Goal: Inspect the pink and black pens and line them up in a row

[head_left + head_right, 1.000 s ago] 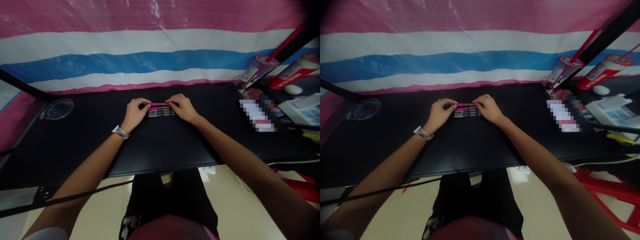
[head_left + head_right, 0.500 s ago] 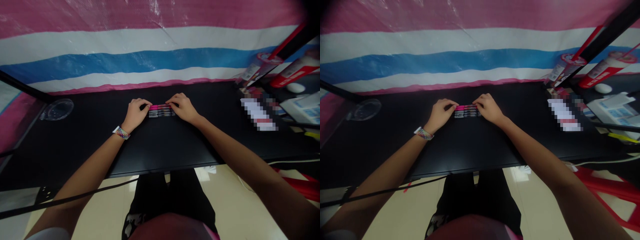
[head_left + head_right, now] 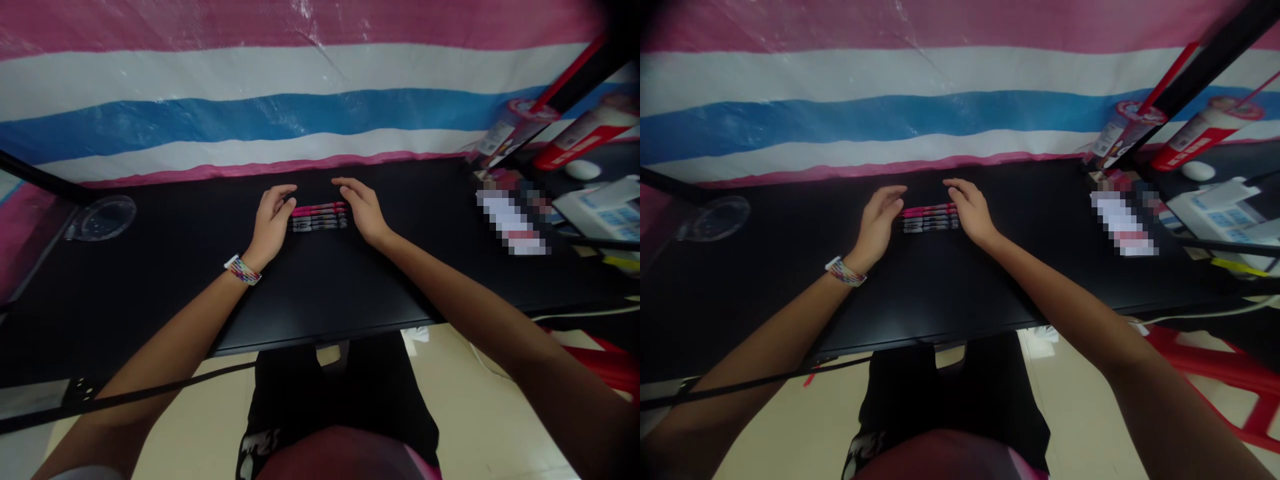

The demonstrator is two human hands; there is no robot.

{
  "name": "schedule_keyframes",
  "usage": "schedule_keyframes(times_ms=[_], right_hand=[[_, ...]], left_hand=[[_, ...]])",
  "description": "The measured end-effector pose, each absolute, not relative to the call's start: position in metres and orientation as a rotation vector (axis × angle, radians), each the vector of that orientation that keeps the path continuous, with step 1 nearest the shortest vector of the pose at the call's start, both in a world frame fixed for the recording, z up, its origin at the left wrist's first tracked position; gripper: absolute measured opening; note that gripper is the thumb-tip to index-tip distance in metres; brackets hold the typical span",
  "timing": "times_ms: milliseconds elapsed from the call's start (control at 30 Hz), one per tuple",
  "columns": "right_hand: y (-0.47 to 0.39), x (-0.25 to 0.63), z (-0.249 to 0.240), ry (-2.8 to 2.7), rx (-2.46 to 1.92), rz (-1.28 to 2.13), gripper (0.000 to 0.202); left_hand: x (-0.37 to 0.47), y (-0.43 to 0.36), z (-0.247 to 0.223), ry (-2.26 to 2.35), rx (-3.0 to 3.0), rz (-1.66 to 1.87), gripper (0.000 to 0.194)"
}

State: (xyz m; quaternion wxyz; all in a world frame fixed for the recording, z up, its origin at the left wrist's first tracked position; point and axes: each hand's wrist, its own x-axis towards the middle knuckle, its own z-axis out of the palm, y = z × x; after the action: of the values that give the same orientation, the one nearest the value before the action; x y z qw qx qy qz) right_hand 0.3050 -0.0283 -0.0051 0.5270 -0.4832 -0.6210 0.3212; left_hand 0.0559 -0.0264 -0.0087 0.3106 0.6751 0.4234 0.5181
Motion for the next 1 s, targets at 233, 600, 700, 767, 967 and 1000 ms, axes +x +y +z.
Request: schedule_keyframes(times_ms=[233,600,700,767,967,1000], right_hand=[[-0.034,0.287,-0.007,-1.274,-1.151,0.869,0.035],[-0.035,0.291,-0.008,-1.230,-1.098,0.965,0.026],[-0.044,0.292,0.002,-1.405,-1.146,0.819,0.017],[-0.052,0.292,0.009,-1.577,-1.115,0.715,0.019],[-0.067,0.288,0.013,-2.018,-0.891,0.436,0.013],[-0.067,0.288,0.012,-2.057,-0.868,0.417,0.013]], left_hand=[[0.071,-0.032,-0.013,1.028,1.632,1.387,0.029],[0.072,-0.033,-0.012,1.011,1.574,1.417,0.017],[0.070,-0.030,-0.015,1.058,1.605,1.418,0.020],[0.067,-0.028,-0.015,1.087,1.643,1.419,0.020],[0.057,-0.025,-0.008,1.143,1.674,1.416,0.013],[0.057,-0.025,-0.006,1.150,1.670,1.417,0.012]])
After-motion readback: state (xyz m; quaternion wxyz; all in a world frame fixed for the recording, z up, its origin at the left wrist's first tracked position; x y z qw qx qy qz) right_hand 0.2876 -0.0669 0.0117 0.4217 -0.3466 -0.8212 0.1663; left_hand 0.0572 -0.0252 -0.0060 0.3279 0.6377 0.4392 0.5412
